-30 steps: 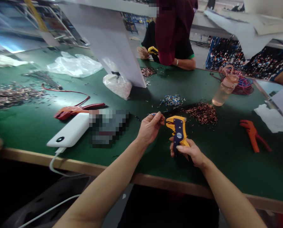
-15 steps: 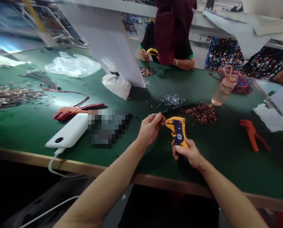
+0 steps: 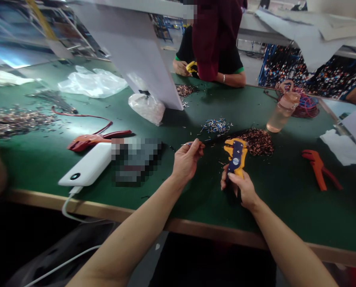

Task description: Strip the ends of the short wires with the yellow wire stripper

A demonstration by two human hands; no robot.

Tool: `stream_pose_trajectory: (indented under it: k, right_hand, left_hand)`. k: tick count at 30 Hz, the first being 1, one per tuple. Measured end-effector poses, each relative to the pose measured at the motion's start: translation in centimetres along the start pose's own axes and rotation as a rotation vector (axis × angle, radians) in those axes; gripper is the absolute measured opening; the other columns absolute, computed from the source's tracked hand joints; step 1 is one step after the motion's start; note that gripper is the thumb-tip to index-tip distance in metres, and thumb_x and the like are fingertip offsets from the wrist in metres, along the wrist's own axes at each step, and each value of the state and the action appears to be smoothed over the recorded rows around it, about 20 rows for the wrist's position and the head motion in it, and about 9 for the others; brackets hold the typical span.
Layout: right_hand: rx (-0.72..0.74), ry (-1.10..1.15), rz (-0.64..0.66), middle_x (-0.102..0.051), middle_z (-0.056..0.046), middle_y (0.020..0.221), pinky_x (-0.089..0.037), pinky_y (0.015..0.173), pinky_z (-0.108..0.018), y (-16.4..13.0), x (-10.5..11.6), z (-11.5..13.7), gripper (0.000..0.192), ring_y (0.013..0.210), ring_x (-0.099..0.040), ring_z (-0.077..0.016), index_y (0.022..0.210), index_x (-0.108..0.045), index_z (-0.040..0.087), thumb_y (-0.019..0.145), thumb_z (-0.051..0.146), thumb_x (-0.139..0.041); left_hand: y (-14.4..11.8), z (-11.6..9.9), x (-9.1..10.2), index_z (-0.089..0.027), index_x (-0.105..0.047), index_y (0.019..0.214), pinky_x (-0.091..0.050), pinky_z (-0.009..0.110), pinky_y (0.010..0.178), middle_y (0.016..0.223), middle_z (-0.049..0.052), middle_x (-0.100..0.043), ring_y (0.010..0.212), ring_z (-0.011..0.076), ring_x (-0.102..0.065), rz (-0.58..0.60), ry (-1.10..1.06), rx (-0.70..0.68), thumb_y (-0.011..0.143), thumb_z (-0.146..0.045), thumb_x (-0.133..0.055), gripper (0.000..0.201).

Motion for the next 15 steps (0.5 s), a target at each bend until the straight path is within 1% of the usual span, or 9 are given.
stream_pose_trajectory:
  k: [3, 9, 12, 15]
  right_hand:
    - [0.046, -0.028, -0.056, -0.062, -0.001, 0.077, -0.049, 0.061, -0.033, 0.2, 0.4, 0.4, 0.028, 0.064, -0.059, -0.0162, 0.098, -0.064, 0.019, 0.074, 0.032, -0.071]
    - [0.149, -0.227, -0.145, -0.064, -0.003, 0.085, -0.050, 0.070, -0.037, 0.0, 0.3, 0.4, 0.031, 0.072, -0.060, -0.0185, 0.102, -0.062, 0.020, 0.074, 0.030, -0.072]
    - [0.216, -0.319, -0.179, -0.065, -0.003, 0.088, -0.051, 0.074, -0.038, -0.1, 0.3, 0.2, 0.032, 0.074, -0.061, -0.0188, 0.103, -0.063, 0.021, 0.074, 0.031, -0.073]
    - [0.235, -0.367, -0.183, -0.066, -0.003, 0.089, -0.052, 0.076, -0.038, -0.1, 0.4, 0.1, 0.033, 0.076, -0.061, -0.0187, 0.104, -0.063, 0.023, 0.075, 0.032, -0.074]
  left_hand:
    - [0.0, 0.0, 0.0, -0.015, -0.068, 0.065, -0.042, 0.020, 0.054, 0.062, -0.001, -0.066, 0.052, 0.0062, -0.052, -0.019, 0.041, -0.029, 0.067, -0.036, -0.081, 0.025]
    - [-0.5, 0.0, -0.1, -0.016, -0.067, 0.062, -0.043, 0.022, 0.058, 0.060, -0.001, -0.064, 0.055, 0.0078, -0.053, -0.038, 0.156, -0.137, 0.071, -0.034, -0.078, 0.023]
    - [-0.7, 0.1, -0.2, -0.017, -0.068, 0.062, -0.044, 0.023, 0.059, 0.060, -0.001, -0.065, 0.055, 0.0084, -0.054, -0.026, 0.168, -0.149, 0.070, -0.035, -0.078, 0.023]
    - [-1.1, 0.2, -0.3, -0.017, -0.068, 0.060, -0.044, 0.024, 0.058, 0.059, 0.000, -0.065, 0.056, 0.0094, -0.055, -0.007, 0.180, -0.150, 0.067, -0.037, -0.080, 0.024]
Point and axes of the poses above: each hand's wrist, its own y-axis towards the middle knuckle, its own x-axis out of the back of the hand, z = x × y, the point moved 1 cm from there along y, towards the middle knuckle
